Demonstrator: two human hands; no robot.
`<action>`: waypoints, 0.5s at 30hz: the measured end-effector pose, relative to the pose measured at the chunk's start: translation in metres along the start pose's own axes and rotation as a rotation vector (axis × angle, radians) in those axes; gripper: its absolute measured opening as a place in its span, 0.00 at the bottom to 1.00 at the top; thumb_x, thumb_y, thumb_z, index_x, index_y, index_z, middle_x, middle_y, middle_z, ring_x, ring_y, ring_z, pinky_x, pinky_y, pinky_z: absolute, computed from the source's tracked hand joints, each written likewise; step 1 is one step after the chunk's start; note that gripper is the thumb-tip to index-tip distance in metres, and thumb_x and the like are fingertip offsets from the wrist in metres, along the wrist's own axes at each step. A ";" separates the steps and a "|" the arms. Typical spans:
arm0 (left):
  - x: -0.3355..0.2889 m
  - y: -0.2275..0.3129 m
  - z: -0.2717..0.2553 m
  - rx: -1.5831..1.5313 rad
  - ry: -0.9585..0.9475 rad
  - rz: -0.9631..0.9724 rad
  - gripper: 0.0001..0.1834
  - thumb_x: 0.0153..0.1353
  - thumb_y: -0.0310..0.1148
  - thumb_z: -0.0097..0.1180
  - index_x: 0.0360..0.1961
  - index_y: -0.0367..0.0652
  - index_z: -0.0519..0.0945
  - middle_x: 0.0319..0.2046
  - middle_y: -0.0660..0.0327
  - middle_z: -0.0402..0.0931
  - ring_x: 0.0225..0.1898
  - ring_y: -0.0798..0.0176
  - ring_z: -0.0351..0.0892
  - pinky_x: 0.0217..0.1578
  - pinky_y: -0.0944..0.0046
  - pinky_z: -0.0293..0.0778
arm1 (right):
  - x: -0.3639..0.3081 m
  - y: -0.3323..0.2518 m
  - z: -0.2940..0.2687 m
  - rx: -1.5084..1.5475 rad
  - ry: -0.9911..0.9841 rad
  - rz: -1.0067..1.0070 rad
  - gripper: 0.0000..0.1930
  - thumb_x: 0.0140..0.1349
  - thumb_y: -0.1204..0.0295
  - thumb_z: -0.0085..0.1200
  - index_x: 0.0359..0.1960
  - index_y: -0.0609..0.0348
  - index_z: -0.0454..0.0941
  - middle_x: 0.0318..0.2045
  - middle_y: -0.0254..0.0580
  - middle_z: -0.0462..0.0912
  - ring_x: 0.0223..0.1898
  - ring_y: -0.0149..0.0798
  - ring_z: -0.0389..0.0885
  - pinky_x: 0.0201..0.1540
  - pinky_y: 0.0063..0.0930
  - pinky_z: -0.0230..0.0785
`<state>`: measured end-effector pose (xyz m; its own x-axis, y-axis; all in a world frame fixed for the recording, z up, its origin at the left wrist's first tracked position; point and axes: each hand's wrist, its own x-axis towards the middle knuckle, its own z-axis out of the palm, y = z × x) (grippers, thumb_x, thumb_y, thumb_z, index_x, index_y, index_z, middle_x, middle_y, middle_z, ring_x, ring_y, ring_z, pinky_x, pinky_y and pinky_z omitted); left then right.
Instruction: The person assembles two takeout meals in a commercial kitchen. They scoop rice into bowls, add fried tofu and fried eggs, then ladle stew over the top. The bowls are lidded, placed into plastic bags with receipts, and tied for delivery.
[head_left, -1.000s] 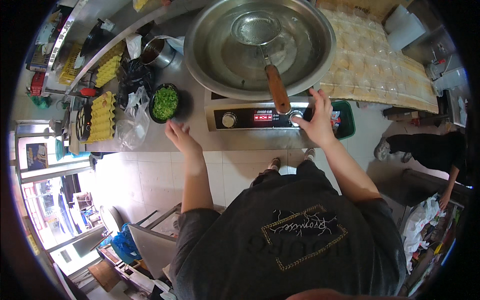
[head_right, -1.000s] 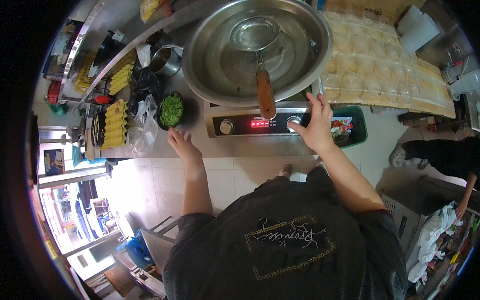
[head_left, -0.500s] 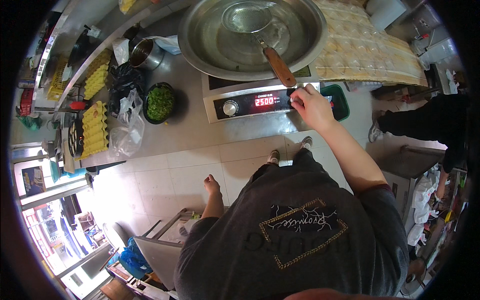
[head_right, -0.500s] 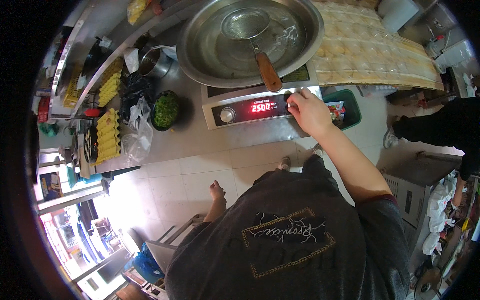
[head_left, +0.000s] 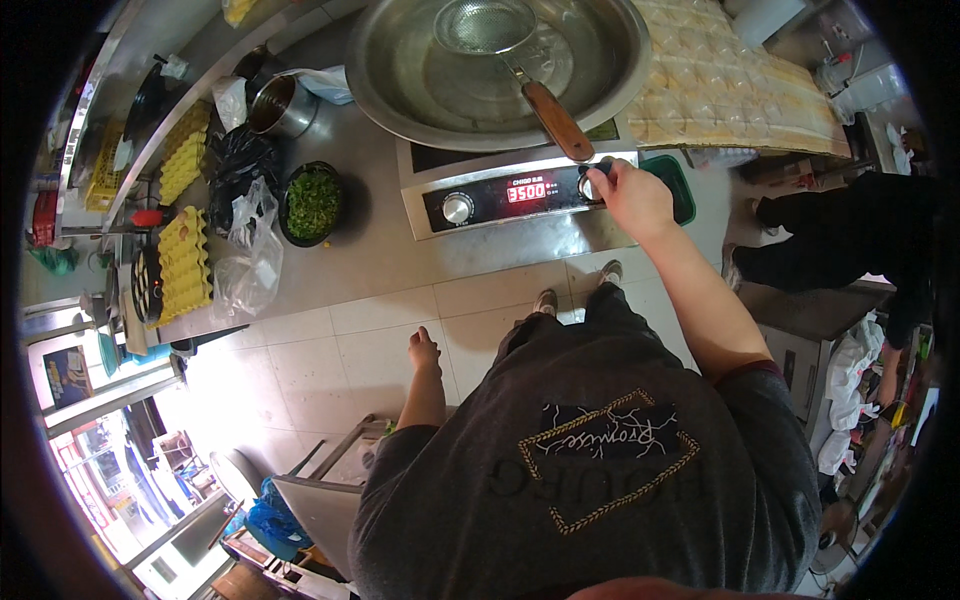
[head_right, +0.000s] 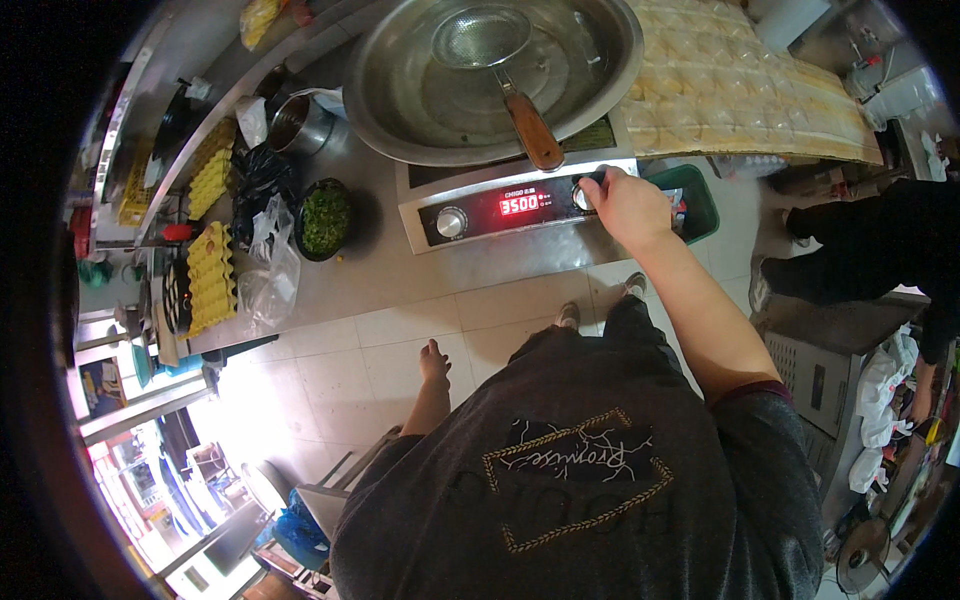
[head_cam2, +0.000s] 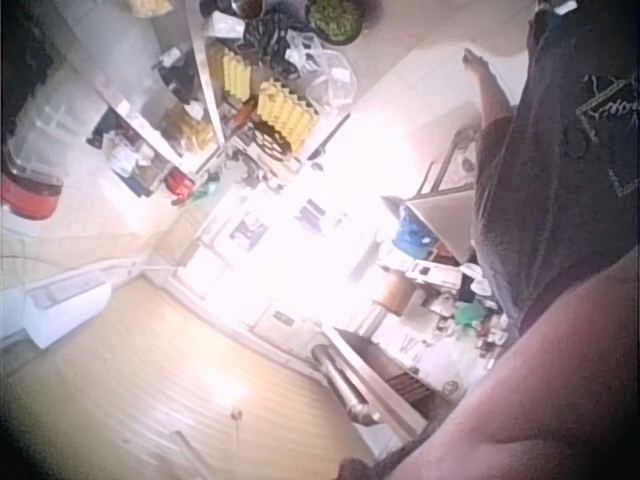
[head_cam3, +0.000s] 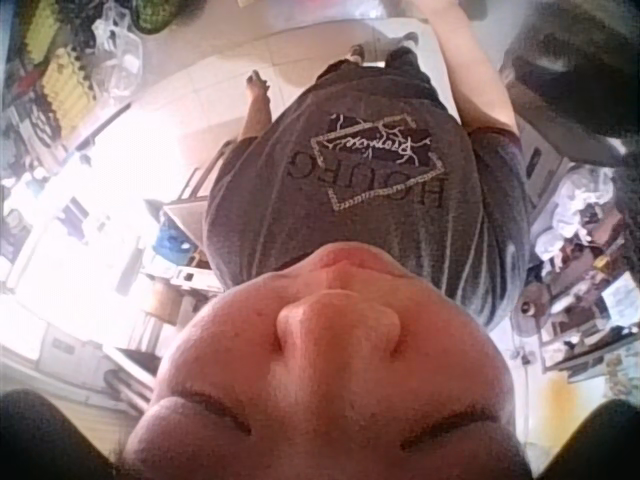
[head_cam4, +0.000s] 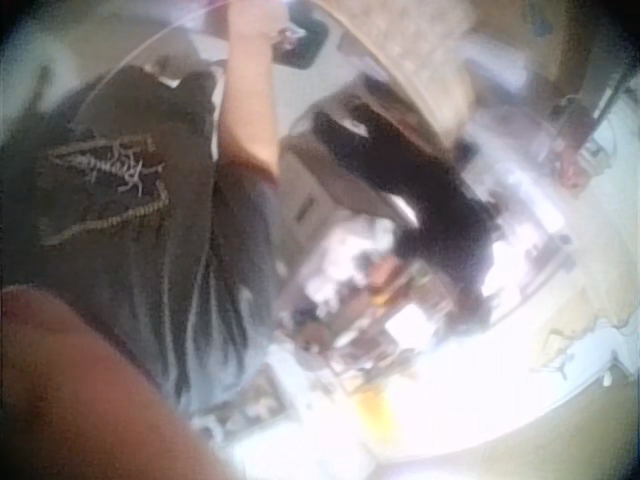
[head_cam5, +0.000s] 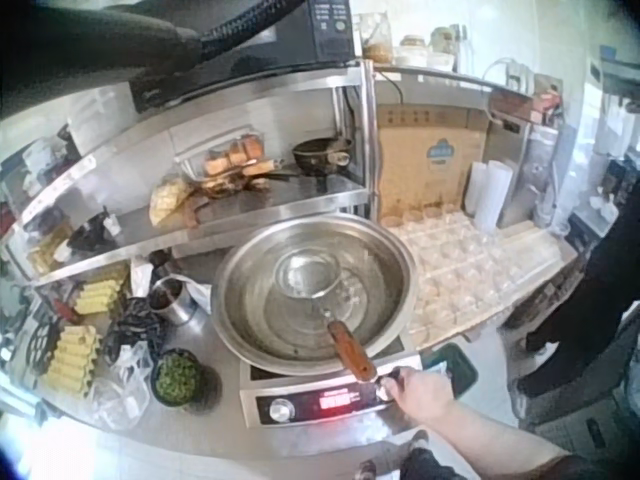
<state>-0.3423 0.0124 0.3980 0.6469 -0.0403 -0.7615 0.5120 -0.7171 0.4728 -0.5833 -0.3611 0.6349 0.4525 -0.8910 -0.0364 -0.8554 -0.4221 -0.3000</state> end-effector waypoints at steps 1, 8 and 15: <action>-0.002 0.002 0.001 0.014 -0.001 -0.004 0.28 0.64 0.55 0.44 0.55 0.45 0.67 0.40 0.61 0.71 0.35 0.62 0.73 0.34 0.60 0.73 | 0.000 0.000 0.001 -0.002 0.013 -0.001 0.24 0.62 0.48 0.45 0.27 0.59 0.75 0.24 0.50 0.81 0.29 0.54 0.80 0.31 0.45 0.72; 0.004 -0.013 0.001 0.026 -0.034 0.000 0.26 0.63 0.54 0.45 0.54 0.46 0.68 0.39 0.62 0.71 0.34 0.63 0.73 0.30 0.63 0.72 | -0.007 0.009 0.004 0.114 -0.035 0.072 0.28 0.63 0.45 0.40 0.27 0.59 0.77 0.23 0.53 0.80 0.30 0.55 0.80 0.34 0.47 0.71; 0.030 -0.050 0.002 -0.044 -0.016 -0.012 0.25 0.62 0.50 0.49 0.56 0.51 0.66 0.56 0.63 0.66 0.42 0.58 0.74 0.34 0.61 0.72 | -0.100 0.040 -0.010 0.704 0.051 0.242 0.27 0.54 0.40 0.51 0.21 0.54 0.78 0.20 0.46 0.79 0.26 0.47 0.80 0.32 0.38 0.72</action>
<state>-0.3493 0.0458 0.3508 0.6316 -0.0427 -0.7741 0.5443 -0.6867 0.4819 -0.6650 -0.2907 0.6365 0.2449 -0.9595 -0.1394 -0.5584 -0.0220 -0.8293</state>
